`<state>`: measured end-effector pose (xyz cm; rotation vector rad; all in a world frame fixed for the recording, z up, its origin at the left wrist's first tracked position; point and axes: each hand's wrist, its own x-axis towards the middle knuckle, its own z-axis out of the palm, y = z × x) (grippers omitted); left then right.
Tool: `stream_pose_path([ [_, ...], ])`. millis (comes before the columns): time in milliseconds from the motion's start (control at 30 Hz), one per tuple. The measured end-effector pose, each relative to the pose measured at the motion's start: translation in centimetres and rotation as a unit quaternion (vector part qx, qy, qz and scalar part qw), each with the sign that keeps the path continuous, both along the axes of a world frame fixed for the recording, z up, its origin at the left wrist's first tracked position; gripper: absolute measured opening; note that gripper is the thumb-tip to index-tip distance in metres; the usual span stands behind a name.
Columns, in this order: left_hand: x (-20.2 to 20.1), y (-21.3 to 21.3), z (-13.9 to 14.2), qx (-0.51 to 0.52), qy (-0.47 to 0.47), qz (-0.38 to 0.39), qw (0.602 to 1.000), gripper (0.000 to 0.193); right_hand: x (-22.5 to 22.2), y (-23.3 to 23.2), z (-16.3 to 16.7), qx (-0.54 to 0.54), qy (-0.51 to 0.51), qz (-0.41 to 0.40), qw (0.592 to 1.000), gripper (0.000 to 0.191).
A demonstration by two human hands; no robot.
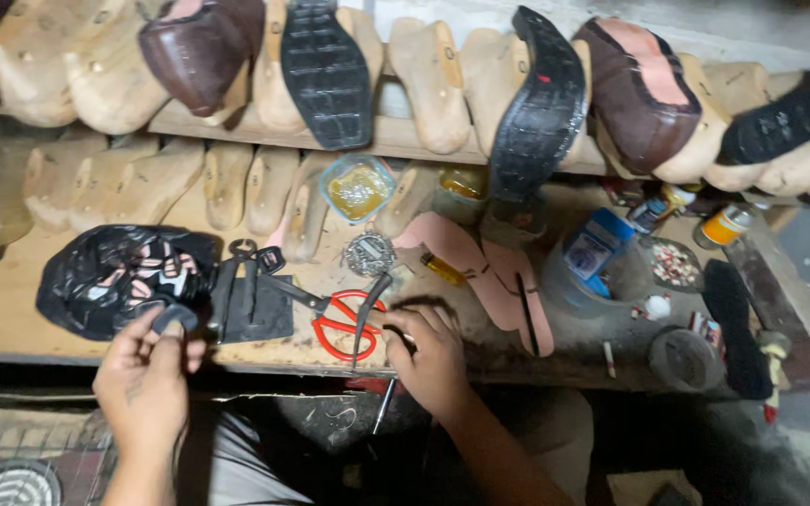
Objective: The person trims the edges of a small black sandal strap using red-handled scissors, then uses a metal rod to press or shape the strap. The person repeats the trimming and shaping steps on the same strap.
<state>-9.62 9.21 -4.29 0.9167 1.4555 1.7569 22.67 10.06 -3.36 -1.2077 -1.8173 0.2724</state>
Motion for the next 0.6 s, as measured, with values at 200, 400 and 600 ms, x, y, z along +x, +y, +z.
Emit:
stream_pose_path([
  [200, 2.8, -2.0, -1.3, -0.046, -0.121, -0.082, 0.988, 0.023, 0.9, 0.6, 1.4, -0.065, -0.127, -0.03, 0.989, 0.041],
  [400, 3.8, -1.9, -2.4, 0.0, -0.121, -0.104, 0.987, 0.029, 2.6, 0.2, 0.6, -0.05, -0.12, -0.057, 0.99, 0.038],
  [600, 2.5, -1.5, -4.3, -0.053, -0.094, -0.112, 0.988, 0.033, 5.2, 0.6, 0.5, -0.015, -0.139, -0.117, 0.983, 0.037],
])
